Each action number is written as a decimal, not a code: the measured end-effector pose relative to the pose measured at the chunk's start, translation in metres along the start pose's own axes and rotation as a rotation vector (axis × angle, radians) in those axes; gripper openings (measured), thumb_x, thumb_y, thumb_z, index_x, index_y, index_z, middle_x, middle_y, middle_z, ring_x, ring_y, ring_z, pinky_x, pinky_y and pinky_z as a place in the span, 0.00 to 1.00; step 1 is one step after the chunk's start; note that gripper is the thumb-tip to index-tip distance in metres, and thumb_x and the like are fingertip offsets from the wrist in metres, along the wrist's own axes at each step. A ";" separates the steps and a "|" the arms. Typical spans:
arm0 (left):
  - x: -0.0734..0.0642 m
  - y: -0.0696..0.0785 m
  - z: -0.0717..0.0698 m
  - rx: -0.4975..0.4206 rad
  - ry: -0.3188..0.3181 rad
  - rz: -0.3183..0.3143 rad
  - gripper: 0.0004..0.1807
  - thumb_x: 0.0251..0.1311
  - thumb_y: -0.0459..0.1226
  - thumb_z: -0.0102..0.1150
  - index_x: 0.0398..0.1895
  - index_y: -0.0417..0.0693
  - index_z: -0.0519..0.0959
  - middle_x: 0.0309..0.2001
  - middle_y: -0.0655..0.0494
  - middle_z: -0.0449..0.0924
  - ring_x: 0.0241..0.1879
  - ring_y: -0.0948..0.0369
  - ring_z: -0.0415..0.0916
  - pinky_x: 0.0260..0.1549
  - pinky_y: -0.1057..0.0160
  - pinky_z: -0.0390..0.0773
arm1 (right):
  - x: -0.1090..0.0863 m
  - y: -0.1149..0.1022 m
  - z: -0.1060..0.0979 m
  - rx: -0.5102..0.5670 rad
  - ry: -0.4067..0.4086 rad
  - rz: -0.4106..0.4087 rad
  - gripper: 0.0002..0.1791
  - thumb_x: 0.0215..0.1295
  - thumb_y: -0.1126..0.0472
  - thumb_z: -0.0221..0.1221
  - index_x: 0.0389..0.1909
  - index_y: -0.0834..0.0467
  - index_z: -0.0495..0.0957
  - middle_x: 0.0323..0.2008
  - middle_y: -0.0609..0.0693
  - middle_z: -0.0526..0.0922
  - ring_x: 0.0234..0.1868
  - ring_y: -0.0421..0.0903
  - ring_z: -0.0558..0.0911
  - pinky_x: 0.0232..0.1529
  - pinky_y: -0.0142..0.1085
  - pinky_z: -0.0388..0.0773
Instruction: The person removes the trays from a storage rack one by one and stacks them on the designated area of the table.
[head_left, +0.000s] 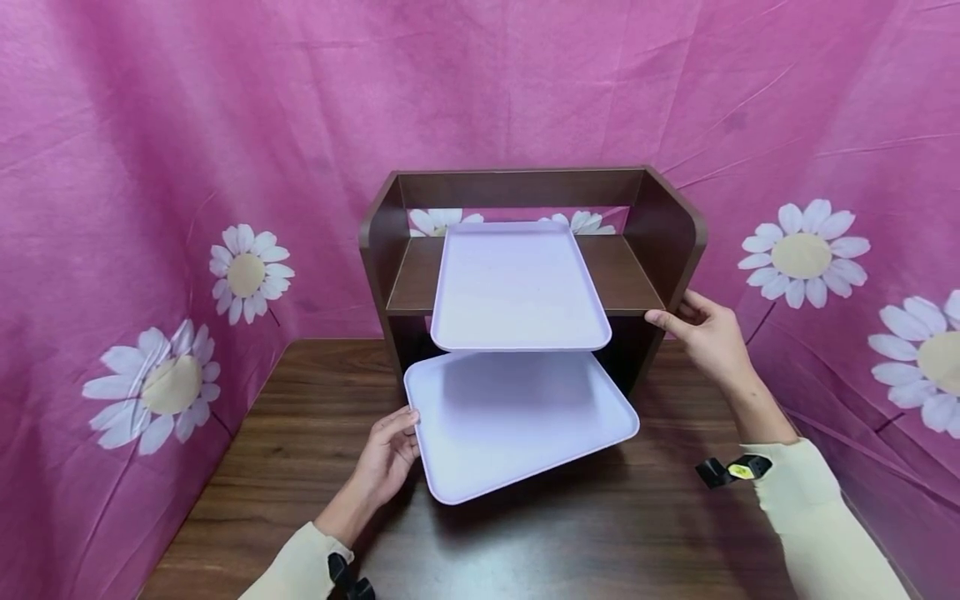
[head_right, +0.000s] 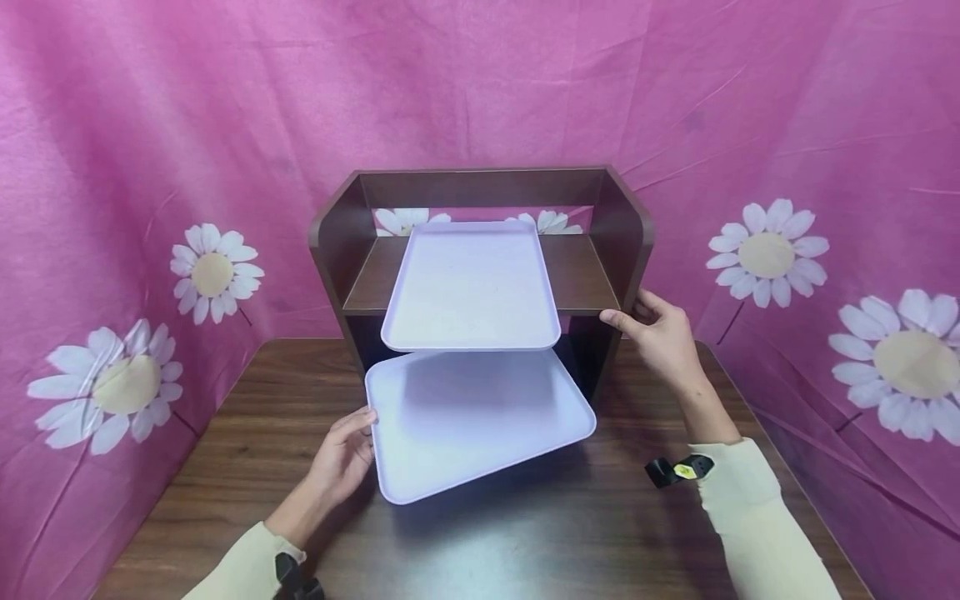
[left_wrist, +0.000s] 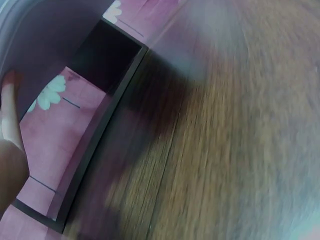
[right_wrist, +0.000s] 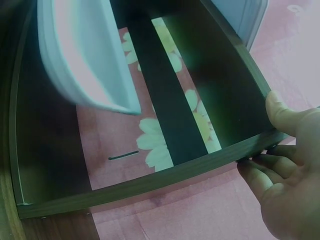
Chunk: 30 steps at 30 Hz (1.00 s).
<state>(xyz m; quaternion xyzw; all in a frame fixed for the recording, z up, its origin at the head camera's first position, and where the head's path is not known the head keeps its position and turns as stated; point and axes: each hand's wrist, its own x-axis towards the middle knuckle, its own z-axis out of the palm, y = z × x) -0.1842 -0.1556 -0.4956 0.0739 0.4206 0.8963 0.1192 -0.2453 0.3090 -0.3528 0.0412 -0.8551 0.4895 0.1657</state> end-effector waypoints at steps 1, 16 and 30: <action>0.000 0.001 -0.002 -0.004 -0.014 -0.003 0.23 0.78 0.27 0.36 0.40 0.52 0.84 0.33 0.60 0.91 0.33 0.66 0.88 0.36 0.68 0.87 | 0.000 0.000 0.000 0.003 0.000 0.000 0.36 0.70 0.51 0.71 0.72 0.62 0.75 0.41 0.22 0.83 0.41 0.19 0.82 0.39 0.17 0.81; 0.007 0.014 -0.017 -0.041 -0.151 -0.057 0.29 0.78 0.25 0.28 0.42 0.49 0.87 0.36 0.59 0.92 0.34 0.67 0.88 0.36 0.69 0.88 | -0.001 0.000 0.002 -0.018 -0.003 0.010 0.37 0.71 0.50 0.70 0.75 0.62 0.72 0.61 0.69 0.82 0.40 0.19 0.82 0.39 0.17 0.81; 0.001 0.008 -0.019 -0.023 -0.291 -0.115 0.27 0.73 0.22 0.31 0.47 0.45 0.86 0.39 0.58 0.92 0.38 0.69 0.89 0.41 0.70 0.88 | 0.000 0.000 0.002 -0.005 -0.005 0.018 0.38 0.71 0.50 0.70 0.76 0.62 0.71 0.59 0.60 0.86 0.38 0.21 0.83 0.38 0.18 0.82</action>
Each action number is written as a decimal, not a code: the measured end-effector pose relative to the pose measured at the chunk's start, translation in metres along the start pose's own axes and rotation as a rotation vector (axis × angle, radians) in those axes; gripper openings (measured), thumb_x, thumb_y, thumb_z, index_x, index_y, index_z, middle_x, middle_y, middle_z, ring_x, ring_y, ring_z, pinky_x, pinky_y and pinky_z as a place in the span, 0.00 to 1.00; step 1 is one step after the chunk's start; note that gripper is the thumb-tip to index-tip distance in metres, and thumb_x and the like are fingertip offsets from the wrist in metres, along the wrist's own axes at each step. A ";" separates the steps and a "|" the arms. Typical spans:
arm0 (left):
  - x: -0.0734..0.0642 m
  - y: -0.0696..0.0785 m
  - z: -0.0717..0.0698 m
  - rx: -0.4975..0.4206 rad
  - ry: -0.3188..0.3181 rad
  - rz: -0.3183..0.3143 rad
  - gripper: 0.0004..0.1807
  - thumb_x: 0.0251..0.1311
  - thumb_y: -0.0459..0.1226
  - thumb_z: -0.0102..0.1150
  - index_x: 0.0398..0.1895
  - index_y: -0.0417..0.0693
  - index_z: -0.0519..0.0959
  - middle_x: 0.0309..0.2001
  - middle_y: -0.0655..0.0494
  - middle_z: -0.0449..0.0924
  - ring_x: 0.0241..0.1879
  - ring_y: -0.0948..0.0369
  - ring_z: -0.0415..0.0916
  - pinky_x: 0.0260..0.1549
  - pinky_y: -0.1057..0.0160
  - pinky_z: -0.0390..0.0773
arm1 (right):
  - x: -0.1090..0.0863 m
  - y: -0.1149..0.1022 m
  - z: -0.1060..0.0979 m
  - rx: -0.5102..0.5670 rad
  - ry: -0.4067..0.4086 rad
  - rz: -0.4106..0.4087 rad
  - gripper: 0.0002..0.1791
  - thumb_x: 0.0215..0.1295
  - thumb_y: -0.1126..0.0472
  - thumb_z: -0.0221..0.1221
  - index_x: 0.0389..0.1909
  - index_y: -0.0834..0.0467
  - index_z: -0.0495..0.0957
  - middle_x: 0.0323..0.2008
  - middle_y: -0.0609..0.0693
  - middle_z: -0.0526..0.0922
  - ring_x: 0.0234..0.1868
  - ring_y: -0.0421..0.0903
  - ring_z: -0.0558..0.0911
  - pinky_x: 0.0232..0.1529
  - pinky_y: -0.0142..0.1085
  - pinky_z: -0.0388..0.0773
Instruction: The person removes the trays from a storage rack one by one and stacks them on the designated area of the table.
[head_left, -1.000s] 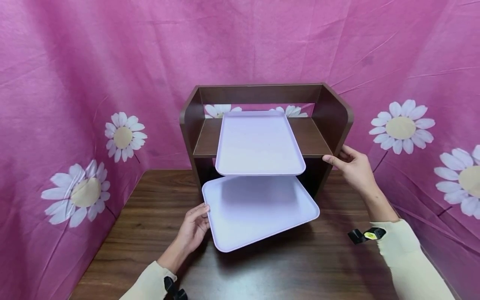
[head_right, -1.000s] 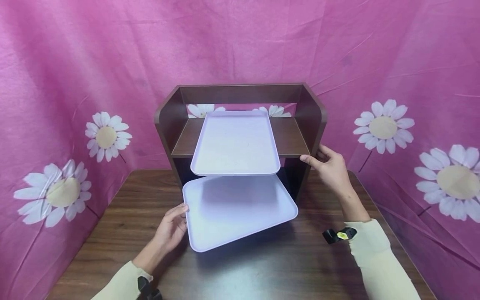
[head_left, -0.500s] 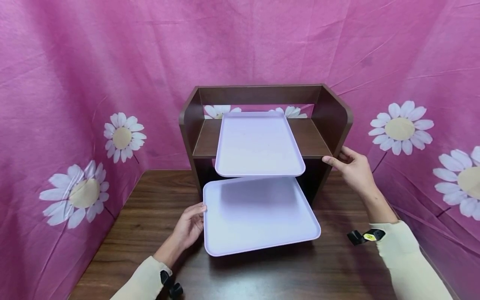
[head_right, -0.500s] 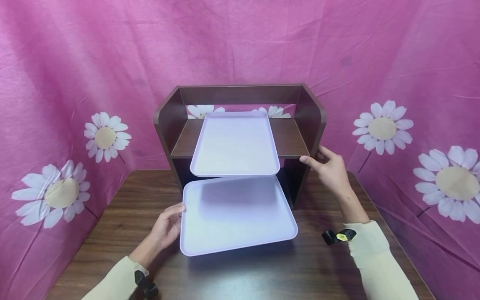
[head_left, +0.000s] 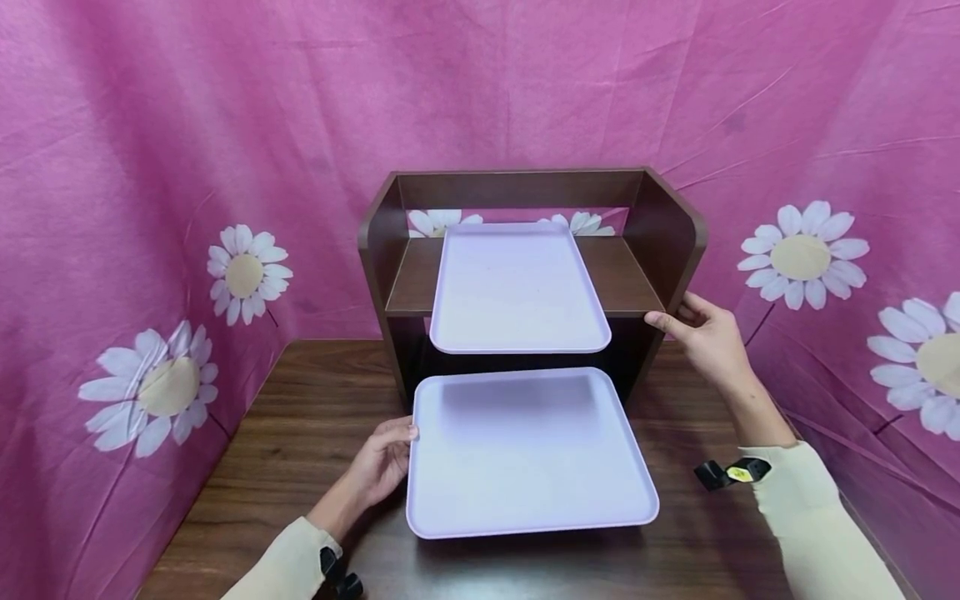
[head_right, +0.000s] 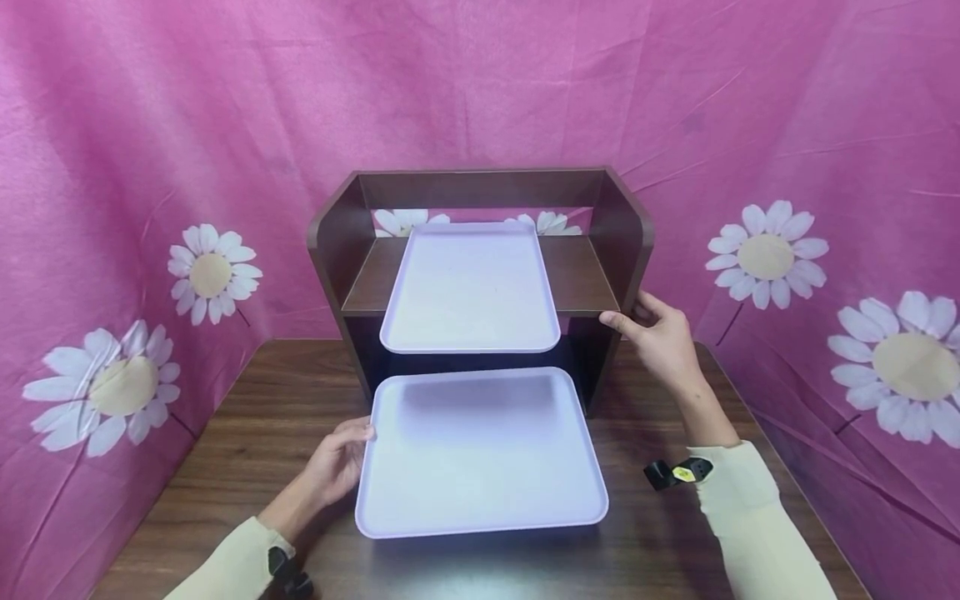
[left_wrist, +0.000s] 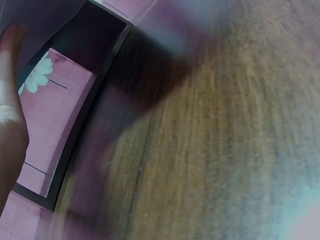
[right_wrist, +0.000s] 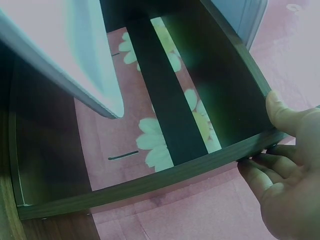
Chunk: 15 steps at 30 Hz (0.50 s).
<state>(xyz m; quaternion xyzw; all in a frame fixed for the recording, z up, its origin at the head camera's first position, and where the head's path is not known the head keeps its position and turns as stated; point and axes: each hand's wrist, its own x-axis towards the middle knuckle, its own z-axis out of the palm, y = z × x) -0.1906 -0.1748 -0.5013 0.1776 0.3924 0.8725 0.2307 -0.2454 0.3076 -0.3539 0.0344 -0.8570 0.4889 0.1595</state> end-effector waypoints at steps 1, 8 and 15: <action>-0.001 -0.001 0.000 0.000 -0.010 -0.008 0.27 0.72 0.22 0.31 0.47 0.45 0.86 0.39 0.58 0.92 0.38 0.69 0.89 0.41 0.70 0.88 | 0.000 0.000 0.000 0.001 -0.003 0.000 0.38 0.71 0.51 0.70 0.76 0.63 0.71 0.61 0.66 0.83 0.38 0.21 0.83 0.38 0.18 0.82; -0.005 -0.008 0.000 0.004 -0.047 -0.058 0.25 0.71 0.22 0.33 0.50 0.44 0.83 0.40 0.59 0.92 0.39 0.68 0.89 0.41 0.69 0.88 | 0.000 0.000 0.001 0.005 -0.006 0.010 0.39 0.72 0.50 0.69 0.77 0.62 0.69 0.64 0.73 0.77 0.39 0.19 0.82 0.39 0.17 0.81; -0.011 -0.014 -0.003 0.045 -0.074 -0.102 0.22 0.70 0.22 0.35 0.54 0.42 0.79 0.42 0.58 0.91 0.40 0.67 0.88 0.40 0.69 0.88 | -0.001 0.000 0.000 -0.012 -0.001 0.012 0.38 0.72 0.48 0.69 0.76 0.61 0.71 0.61 0.64 0.84 0.37 0.22 0.83 0.38 0.17 0.81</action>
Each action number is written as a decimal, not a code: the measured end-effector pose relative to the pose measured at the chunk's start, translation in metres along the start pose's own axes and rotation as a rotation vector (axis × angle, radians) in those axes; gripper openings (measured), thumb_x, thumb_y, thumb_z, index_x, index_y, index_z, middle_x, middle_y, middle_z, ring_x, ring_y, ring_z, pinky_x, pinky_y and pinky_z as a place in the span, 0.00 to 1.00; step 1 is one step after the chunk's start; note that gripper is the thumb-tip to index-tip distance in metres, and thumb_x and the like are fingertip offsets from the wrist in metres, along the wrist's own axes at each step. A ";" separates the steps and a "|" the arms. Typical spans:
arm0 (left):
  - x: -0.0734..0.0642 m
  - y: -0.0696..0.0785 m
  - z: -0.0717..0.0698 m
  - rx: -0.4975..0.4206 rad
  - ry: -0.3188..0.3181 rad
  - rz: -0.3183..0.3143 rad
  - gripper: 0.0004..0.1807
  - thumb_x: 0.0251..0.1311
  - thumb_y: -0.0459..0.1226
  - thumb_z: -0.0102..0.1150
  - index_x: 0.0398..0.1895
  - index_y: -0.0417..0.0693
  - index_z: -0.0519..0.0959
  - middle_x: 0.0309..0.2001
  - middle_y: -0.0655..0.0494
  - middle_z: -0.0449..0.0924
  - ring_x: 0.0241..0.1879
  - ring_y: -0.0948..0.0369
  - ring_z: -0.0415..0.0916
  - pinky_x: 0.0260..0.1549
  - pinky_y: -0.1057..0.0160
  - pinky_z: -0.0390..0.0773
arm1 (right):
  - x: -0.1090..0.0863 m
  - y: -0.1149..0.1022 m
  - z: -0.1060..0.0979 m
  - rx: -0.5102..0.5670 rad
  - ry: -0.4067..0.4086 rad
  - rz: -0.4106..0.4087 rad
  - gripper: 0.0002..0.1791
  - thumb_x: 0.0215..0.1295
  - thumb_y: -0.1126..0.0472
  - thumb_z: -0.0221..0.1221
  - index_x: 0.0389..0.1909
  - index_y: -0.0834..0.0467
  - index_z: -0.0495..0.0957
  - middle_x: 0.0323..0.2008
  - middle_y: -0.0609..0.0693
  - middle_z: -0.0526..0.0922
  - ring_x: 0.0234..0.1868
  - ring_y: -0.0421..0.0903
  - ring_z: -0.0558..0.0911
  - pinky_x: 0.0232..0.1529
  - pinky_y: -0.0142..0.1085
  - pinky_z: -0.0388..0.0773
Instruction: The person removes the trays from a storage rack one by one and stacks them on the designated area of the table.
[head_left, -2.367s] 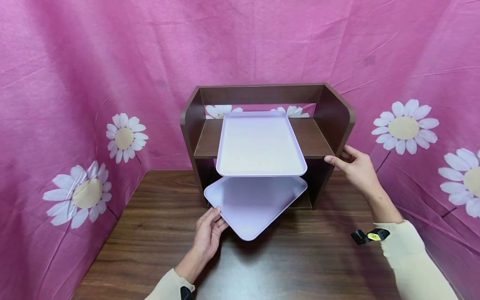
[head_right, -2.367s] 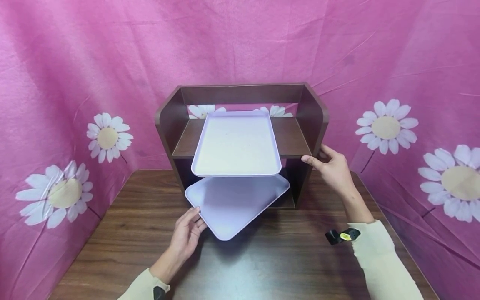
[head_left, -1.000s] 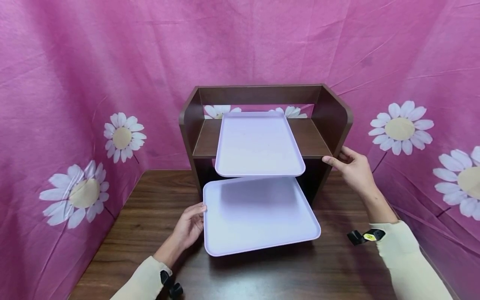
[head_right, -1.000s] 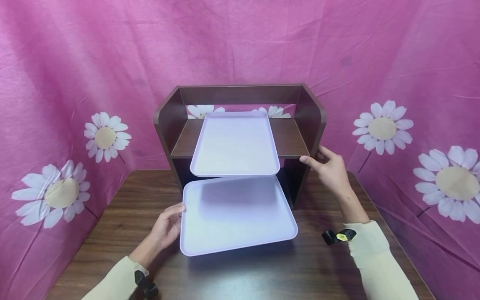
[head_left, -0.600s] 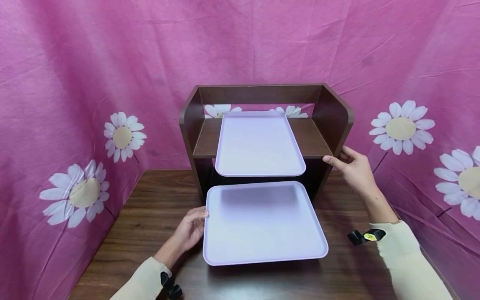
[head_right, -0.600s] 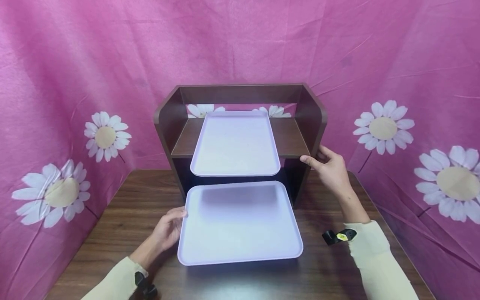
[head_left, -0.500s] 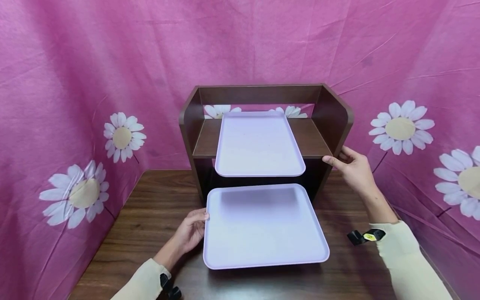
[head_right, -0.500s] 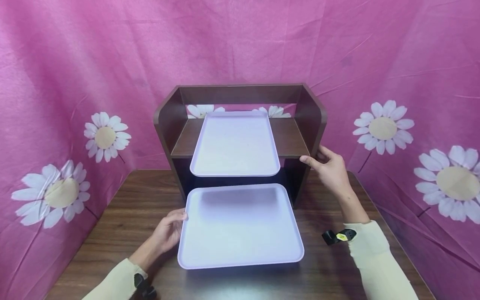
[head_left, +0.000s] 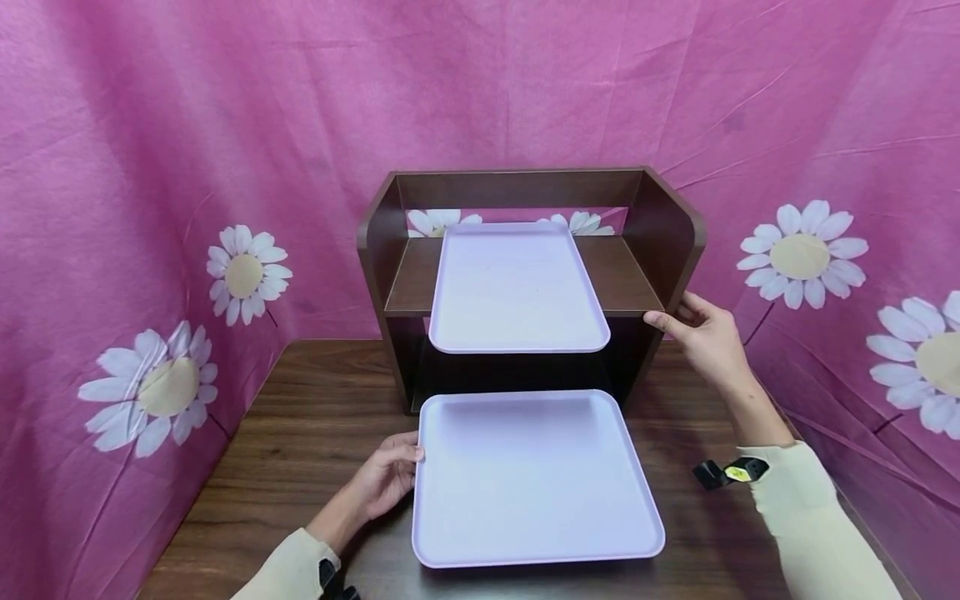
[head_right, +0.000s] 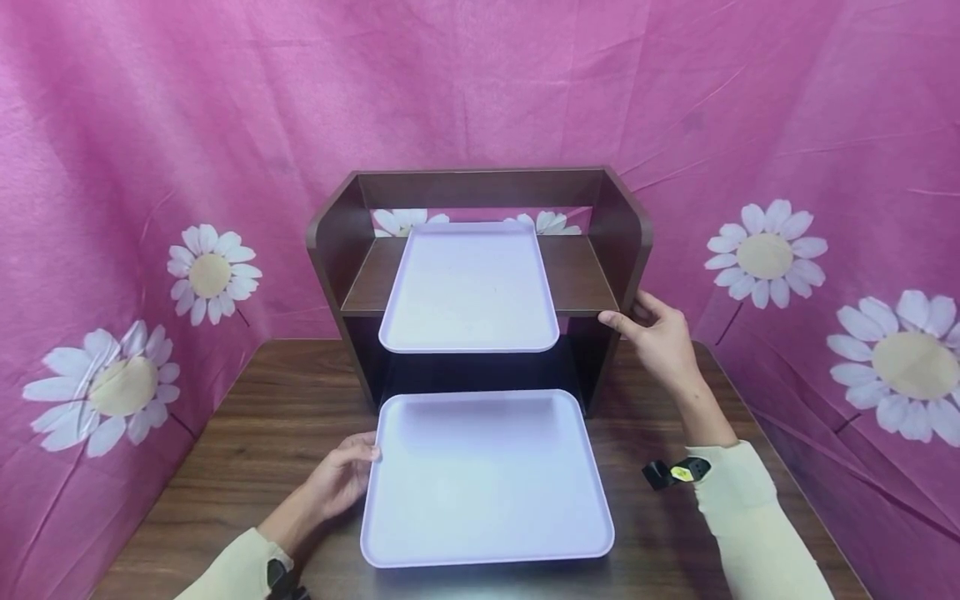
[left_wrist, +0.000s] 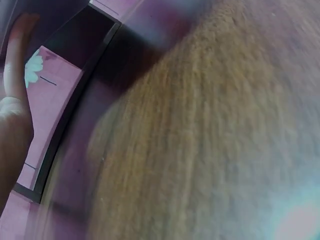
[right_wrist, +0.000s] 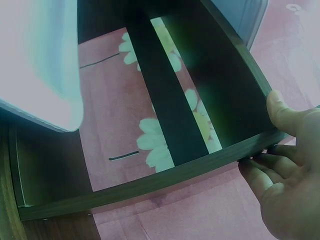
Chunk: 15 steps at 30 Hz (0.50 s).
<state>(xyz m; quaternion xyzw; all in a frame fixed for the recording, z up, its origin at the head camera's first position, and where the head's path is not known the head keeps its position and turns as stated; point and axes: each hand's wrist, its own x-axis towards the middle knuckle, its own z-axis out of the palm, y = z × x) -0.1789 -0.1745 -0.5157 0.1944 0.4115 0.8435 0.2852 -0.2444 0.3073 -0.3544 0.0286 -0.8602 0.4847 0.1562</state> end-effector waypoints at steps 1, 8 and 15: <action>-0.001 0.000 -0.001 0.007 -0.003 -0.007 0.23 0.70 0.22 0.35 0.54 0.42 0.79 0.42 0.58 0.91 0.40 0.67 0.88 0.41 0.69 0.88 | 0.000 0.000 0.000 -0.003 0.002 0.000 0.38 0.72 0.48 0.69 0.76 0.61 0.71 0.58 0.58 0.87 0.36 0.23 0.84 0.38 0.18 0.81; -0.009 -0.001 -0.005 0.032 0.003 -0.057 0.22 0.69 0.23 0.38 0.55 0.44 0.80 0.43 0.58 0.91 0.41 0.67 0.88 0.43 0.67 0.88 | 0.000 0.001 -0.001 0.020 0.003 -0.005 0.37 0.71 0.49 0.70 0.75 0.61 0.72 0.43 0.26 0.85 0.34 0.25 0.85 0.37 0.18 0.81; -0.010 -0.008 -0.007 0.039 -0.002 -0.087 0.21 0.68 0.23 0.39 0.53 0.43 0.80 0.42 0.57 0.91 0.40 0.66 0.89 0.40 0.66 0.89 | 0.000 0.000 0.000 0.035 0.003 -0.010 0.37 0.71 0.50 0.70 0.75 0.61 0.73 0.40 0.22 0.83 0.35 0.24 0.85 0.38 0.18 0.82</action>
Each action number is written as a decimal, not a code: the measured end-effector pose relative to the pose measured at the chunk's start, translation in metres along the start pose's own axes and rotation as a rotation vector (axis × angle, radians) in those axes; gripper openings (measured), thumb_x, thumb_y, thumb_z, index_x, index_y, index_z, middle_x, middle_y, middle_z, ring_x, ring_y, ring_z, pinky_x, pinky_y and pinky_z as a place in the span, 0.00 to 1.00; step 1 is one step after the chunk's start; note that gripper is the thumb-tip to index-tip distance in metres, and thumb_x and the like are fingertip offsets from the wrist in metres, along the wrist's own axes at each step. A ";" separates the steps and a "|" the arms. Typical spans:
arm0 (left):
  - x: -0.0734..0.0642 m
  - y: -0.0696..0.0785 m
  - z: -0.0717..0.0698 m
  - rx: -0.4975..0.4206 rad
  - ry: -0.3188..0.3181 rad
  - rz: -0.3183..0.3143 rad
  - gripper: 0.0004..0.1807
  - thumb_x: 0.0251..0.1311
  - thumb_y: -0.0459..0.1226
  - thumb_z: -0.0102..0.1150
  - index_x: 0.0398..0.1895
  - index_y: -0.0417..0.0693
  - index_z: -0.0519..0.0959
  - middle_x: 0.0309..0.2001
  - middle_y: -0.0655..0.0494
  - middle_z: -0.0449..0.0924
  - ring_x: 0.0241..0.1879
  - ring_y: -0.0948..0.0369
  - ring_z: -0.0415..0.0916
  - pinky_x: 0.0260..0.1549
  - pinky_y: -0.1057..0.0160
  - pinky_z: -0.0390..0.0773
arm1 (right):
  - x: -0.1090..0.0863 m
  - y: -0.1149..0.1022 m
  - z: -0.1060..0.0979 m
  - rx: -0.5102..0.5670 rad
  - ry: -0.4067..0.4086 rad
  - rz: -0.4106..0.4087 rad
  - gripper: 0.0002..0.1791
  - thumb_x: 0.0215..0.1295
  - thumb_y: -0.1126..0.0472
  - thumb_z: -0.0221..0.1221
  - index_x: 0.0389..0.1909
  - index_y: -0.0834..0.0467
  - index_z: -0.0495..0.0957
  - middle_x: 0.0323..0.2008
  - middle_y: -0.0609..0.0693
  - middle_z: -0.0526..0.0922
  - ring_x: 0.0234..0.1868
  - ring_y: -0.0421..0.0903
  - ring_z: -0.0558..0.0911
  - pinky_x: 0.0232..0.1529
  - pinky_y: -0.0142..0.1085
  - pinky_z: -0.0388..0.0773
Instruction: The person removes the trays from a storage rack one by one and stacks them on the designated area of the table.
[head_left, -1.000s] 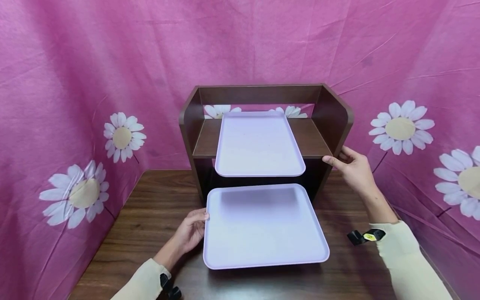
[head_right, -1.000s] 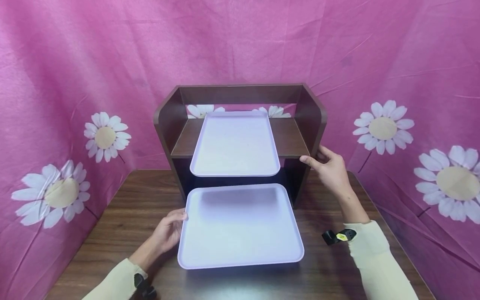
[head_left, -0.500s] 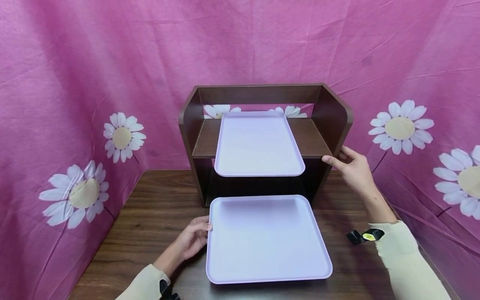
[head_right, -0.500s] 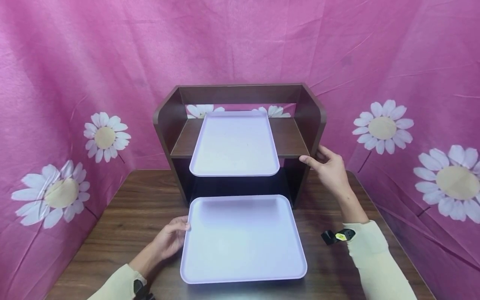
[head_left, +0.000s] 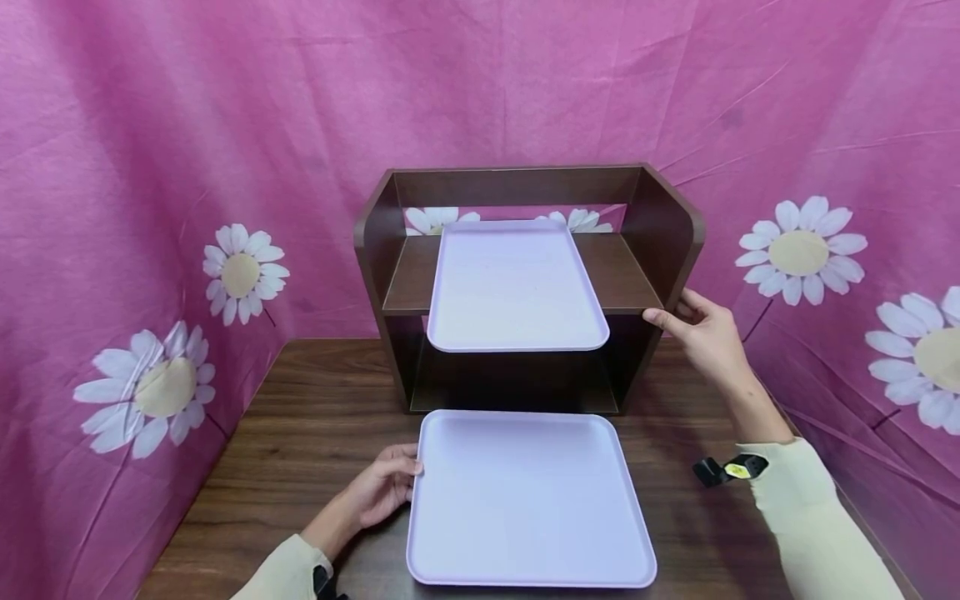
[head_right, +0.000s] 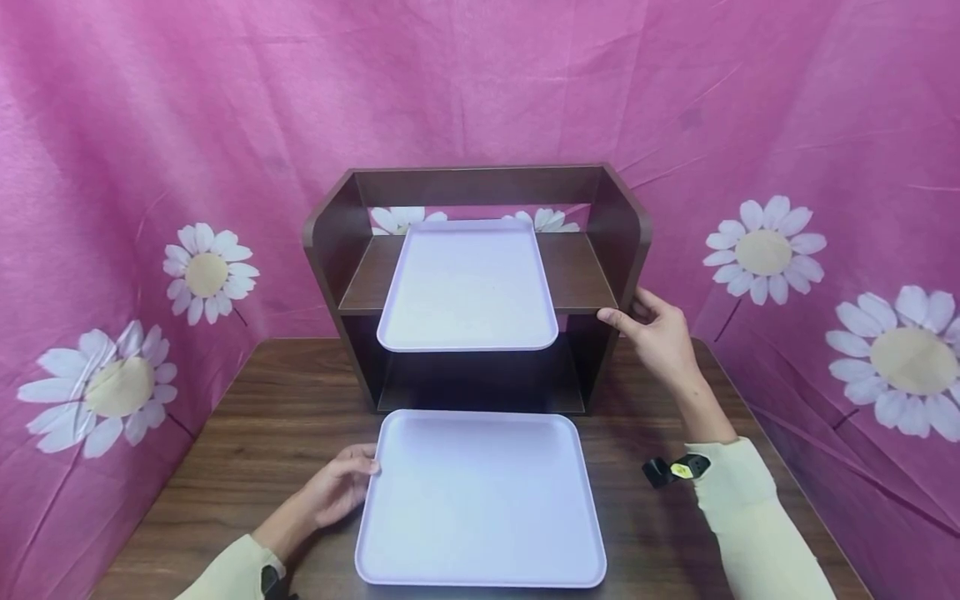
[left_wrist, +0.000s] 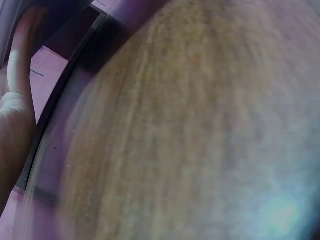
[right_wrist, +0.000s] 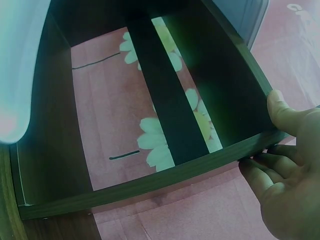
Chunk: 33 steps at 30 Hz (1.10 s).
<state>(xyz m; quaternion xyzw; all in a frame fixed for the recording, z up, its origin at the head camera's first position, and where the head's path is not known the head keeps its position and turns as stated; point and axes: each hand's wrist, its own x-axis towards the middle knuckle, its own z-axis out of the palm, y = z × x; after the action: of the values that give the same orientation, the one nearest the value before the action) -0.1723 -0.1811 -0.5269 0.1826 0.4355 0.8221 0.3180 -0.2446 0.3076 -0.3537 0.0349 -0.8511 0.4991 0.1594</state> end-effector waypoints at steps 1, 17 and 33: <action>0.000 -0.001 0.000 0.003 0.003 -0.007 0.20 0.68 0.24 0.39 0.53 0.43 0.79 0.42 0.57 0.91 0.40 0.66 0.89 0.40 0.66 0.89 | 0.000 0.000 0.000 0.001 0.001 -0.002 0.37 0.70 0.50 0.70 0.74 0.61 0.73 0.40 0.21 0.83 0.35 0.24 0.85 0.38 0.18 0.82; -0.002 -0.007 -0.007 0.014 0.011 -0.099 0.20 0.71 0.23 0.37 0.55 0.42 0.78 0.43 0.55 0.91 0.43 0.63 0.90 0.44 0.62 0.90 | -0.001 -0.001 0.000 0.001 0.002 -0.003 0.38 0.70 0.49 0.71 0.75 0.60 0.73 0.41 0.24 0.84 0.36 0.25 0.85 0.37 0.19 0.82; 0.000 -0.002 -0.008 0.195 0.130 -0.174 0.18 0.70 0.26 0.50 0.61 0.30 0.74 0.43 0.53 0.91 0.42 0.60 0.90 0.45 0.57 0.91 | -0.001 0.001 0.000 -0.041 0.007 0.008 0.38 0.71 0.48 0.70 0.76 0.59 0.72 0.55 0.49 0.87 0.35 0.25 0.84 0.37 0.18 0.81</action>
<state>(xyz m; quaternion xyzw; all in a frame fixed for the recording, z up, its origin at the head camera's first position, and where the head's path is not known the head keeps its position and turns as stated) -0.1759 -0.1851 -0.5325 0.1206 0.5474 0.7553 0.3396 -0.2440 0.3079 -0.3552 0.0264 -0.8608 0.4821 0.1613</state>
